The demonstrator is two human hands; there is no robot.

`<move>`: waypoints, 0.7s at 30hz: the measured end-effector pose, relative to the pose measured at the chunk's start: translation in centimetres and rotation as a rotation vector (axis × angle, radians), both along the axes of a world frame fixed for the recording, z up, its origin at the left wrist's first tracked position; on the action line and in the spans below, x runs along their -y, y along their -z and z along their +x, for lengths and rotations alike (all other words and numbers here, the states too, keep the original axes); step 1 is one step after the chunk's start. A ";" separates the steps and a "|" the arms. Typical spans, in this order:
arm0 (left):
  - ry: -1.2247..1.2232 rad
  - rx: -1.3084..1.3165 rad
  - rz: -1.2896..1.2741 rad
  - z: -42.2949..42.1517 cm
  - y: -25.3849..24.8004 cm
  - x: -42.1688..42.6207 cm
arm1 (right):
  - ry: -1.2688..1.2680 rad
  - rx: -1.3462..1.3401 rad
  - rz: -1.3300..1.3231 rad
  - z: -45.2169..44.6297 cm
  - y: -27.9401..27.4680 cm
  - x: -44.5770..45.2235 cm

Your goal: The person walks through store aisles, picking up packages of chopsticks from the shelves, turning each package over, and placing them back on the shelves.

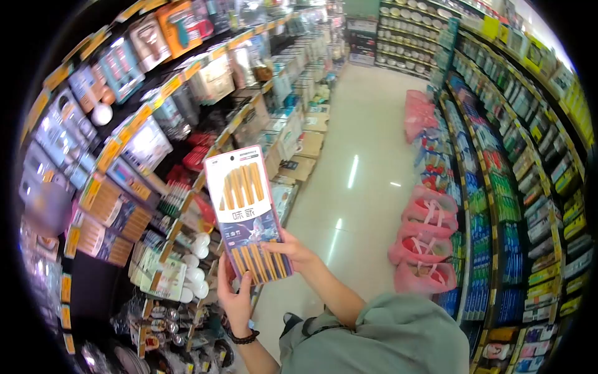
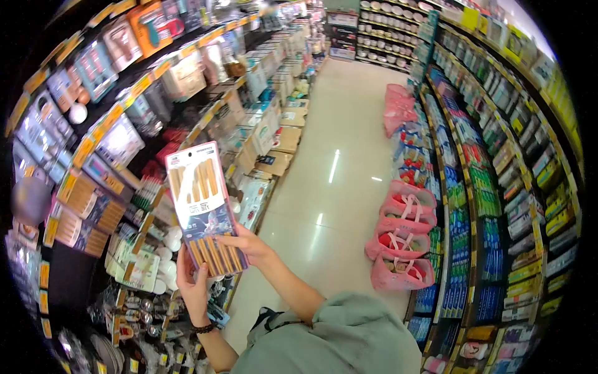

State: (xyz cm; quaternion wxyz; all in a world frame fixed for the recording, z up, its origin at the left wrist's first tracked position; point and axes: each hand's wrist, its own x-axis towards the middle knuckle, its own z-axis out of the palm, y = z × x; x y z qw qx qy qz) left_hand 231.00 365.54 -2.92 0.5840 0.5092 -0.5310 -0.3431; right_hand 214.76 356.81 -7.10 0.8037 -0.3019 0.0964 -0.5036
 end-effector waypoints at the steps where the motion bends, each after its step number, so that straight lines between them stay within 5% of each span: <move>1: 0.006 0.109 -0.012 -1.7 0.8 0.8 | 0.027 0.020 0.034 -2.3 0.6 0.2; 8: 0.296 0.698 -0.192 -15.1 2.4 6.1 | 0.323 -0.127 0.167 -16.0 1.5 0.7; 12: 0.491 0.445 -0.120 -21.7 4.6 10.9 | 0.387 -0.382 0.195 -21.6 1.1 1.5; 19: 0.625 -0.088 -0.063 -33.0 7.7 24.5 | 0.642 -0.814 -0.419 -28.6 0.5 10.7; 21: 0.656 -0.222 0.016 -35.6 6.1 28.7 | 0.626 -0.862 -0.373 -31.0 -1.1 14.2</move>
